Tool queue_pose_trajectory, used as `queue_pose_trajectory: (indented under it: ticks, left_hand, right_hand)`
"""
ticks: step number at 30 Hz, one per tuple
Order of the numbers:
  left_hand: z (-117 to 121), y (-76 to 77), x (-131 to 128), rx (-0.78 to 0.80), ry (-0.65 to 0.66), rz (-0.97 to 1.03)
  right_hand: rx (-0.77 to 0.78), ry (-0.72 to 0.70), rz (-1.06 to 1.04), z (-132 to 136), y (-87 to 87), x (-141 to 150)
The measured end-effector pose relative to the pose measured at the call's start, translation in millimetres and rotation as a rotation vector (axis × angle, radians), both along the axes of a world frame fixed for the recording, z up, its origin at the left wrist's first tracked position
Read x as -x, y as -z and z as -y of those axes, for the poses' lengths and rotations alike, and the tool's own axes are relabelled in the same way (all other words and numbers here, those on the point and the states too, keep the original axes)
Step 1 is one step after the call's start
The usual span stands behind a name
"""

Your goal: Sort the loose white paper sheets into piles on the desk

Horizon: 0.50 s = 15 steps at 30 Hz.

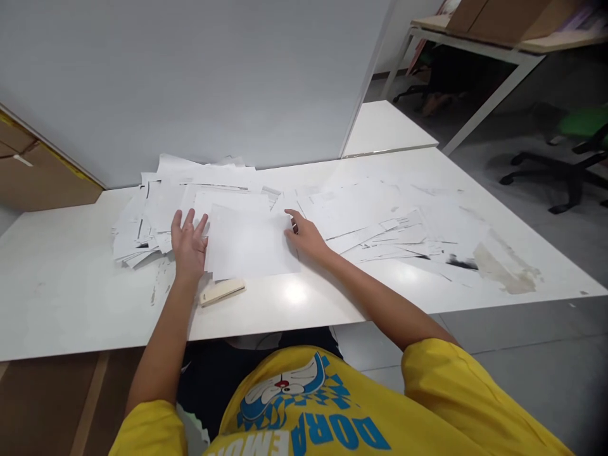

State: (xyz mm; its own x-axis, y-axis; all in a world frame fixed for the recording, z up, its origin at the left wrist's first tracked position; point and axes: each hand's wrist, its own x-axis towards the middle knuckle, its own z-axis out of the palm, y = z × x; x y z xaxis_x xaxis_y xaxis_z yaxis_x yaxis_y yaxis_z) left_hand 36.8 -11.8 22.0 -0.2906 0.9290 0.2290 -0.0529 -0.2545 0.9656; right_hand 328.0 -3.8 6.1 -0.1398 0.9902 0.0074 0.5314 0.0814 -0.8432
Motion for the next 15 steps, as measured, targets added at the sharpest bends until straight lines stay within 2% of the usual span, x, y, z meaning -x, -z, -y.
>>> queue_pose_trajectory:
  ticks: [4, 11, 13, 15]
  left_hand:
    - [-0.1, 0.4, 3.4, 0.130, 0.062, -0.139]
    - [-1.0, 6.3, 3.1, 0.152, 0.113, -0.502]
    - [-1.6, 8.2, 2.0, 0.114, 0.055, -0.513]
    - [-2.6, 11.1, 1.0, -0.001, -0.015, -0.450]
  right_hand:
    - [-0.039, 0.022, -0.097, -2.3, 3.3, 1.0]
    - [-0.090, 0.101, -0.255, -2.6, 4.8, 3.9]
    - [-0.088, 0.137, -0.333, -6.1, 6.0, 3.1]
    - [-0.072, 0.176, -0.458, -10.6, 6.2, 1.6]
